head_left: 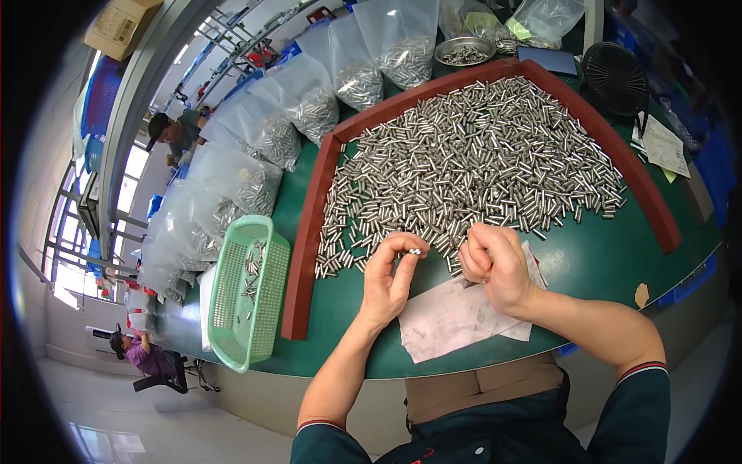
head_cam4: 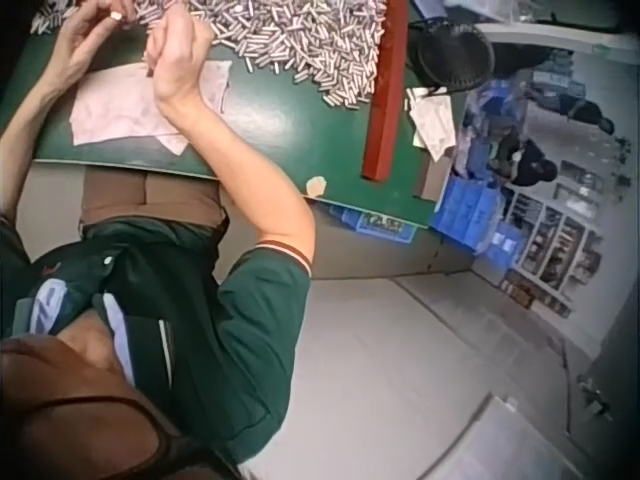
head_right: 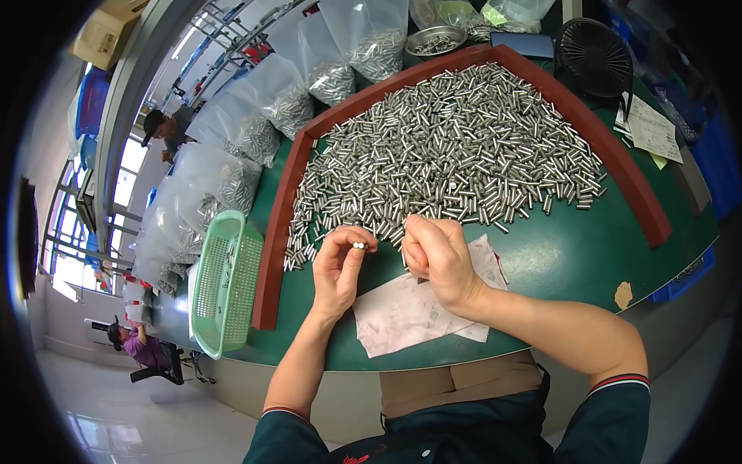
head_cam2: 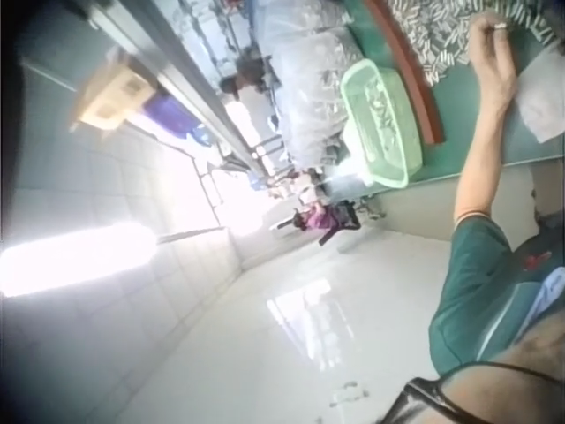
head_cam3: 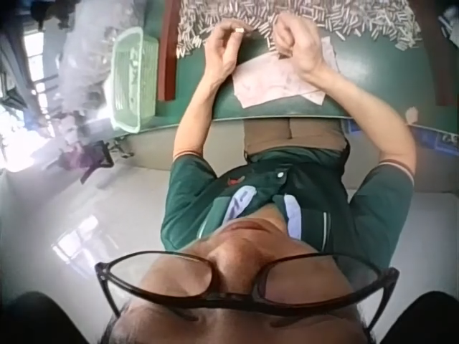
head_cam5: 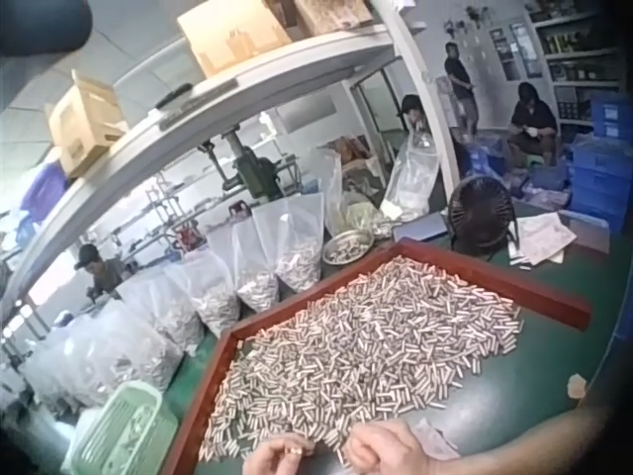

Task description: Inspecting and sorting small cylindrical metal components at a factory workbench.

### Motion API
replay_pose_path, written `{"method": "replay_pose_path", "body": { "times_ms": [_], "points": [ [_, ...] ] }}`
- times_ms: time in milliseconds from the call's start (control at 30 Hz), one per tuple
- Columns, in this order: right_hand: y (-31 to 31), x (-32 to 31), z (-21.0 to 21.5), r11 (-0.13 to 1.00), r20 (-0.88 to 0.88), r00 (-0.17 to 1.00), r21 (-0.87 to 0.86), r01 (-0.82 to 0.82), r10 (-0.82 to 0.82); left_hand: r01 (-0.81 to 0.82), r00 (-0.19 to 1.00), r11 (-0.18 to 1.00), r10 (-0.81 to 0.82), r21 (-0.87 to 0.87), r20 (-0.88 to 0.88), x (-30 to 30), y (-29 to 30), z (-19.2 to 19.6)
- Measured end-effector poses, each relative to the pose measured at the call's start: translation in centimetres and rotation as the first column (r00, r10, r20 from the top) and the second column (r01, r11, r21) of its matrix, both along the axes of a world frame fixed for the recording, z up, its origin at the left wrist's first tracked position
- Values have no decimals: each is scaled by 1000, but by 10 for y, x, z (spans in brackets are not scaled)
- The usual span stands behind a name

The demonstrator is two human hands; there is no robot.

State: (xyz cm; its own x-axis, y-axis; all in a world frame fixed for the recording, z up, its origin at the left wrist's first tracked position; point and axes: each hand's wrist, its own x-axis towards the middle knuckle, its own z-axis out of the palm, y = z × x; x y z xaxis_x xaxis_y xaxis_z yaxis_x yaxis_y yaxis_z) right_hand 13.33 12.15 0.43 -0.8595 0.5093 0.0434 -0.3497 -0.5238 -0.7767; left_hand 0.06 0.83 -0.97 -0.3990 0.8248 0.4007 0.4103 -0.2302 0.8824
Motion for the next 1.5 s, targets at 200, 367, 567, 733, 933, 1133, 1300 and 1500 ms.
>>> {"method": "replay_pose_path", "body": {
  "times_ms": [200, 367, 567, 733, 933, 1133, 1300, 1500],
  "points": [
    [-1, 1, 0, 1000, 5, 1000, 2, -6, 6, -24, 999, 1000, 24, 5, 40, 1, 0, 0],
    [2, 1, -3, 1000, 12, 1000, -3, 24, -24, -55, 957, 982, 0, -179, -291, 4, -2, 16],
    [2, -1, 4, 999, -89, 996, -40, 27, -31, -34, 844, 915, -190, -402, -502, 25, -7, 24],
    [2, -3, -2, 994, -53, 998, -111, 17, -23, -23, 868, 914, -184, -406, -461, 28, -5, 17],
    [1, -1, -3, 987, -36, 999, -162, -20, 15, -63, 871, 913, -147, -403, -469, 30, -6, 16],
    [0, -1, -3, 987, -47, 999, -159, -24, 17, -81, 879, 914, -122, -396, -462, 32, -6, 15],
    [1, 0, -3, 988, -50, 999, -151, -23, 15, -88, 882, 915, -113, -395, -457, 32, -6, 14],
    [-1, -2, -3, 993, -36, 999, -121, -9, 5, -116, 885, 911, -86, -396, -458, 34, -6, 14]
  ]
}}
